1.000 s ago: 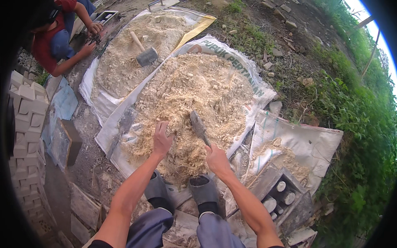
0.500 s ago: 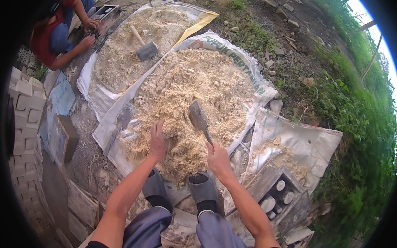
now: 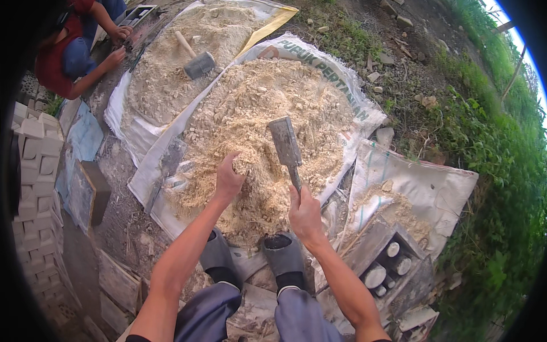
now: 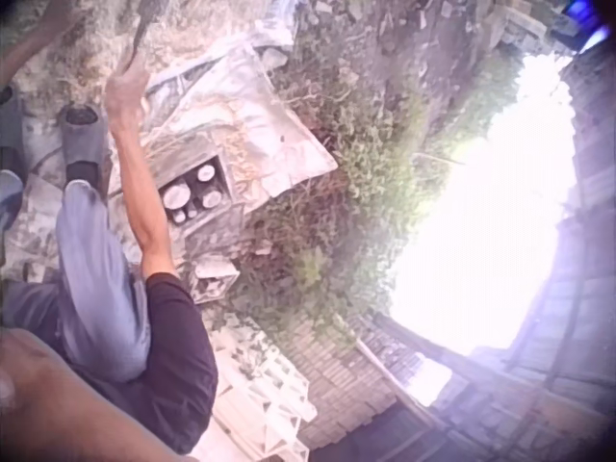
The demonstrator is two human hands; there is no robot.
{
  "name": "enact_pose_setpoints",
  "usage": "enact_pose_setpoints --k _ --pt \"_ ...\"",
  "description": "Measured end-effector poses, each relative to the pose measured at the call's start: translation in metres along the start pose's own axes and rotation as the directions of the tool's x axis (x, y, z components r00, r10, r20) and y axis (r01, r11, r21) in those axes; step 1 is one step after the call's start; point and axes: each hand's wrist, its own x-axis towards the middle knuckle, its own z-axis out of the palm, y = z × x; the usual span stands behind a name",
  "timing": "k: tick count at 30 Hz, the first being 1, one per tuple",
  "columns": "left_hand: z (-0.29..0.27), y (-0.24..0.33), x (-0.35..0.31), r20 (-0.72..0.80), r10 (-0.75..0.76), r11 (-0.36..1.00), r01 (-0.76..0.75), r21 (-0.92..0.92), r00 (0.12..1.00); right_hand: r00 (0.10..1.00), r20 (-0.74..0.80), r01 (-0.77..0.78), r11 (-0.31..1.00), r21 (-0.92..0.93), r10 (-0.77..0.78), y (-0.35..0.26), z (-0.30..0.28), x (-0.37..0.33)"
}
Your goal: The person uses a trowel and their hands to mix a pile of light-colored granular material on a white tarp. They repeatedly scoop and turn the material to blend it. Another person is visible in the background working with a mold.
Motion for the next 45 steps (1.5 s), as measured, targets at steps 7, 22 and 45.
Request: enact_pose_setpoints --k 7,22,45 --pt "-0.001 0.016 0.015 0.081 0.277 0.954 -0.284 0.096 0.958 0.977 0.214 0.025 0.985 -0.171 0.013 0.048 0.006 0.016" --pt "0.001 0.006 -0.049 0.093 0.237 0.924 -0.254 0.287 0.967 0.978 0.207 0.065 0.98 -0.186 -0.026 0.049 0.006 0.007" --pt "-0.01 0.017 0.013 0.176 0.322 0.896 -0.36 0.26 0.93 0.988 -0.063 0.138 0.99 -0.025 -0.139 0.002 0.002 -0.001"
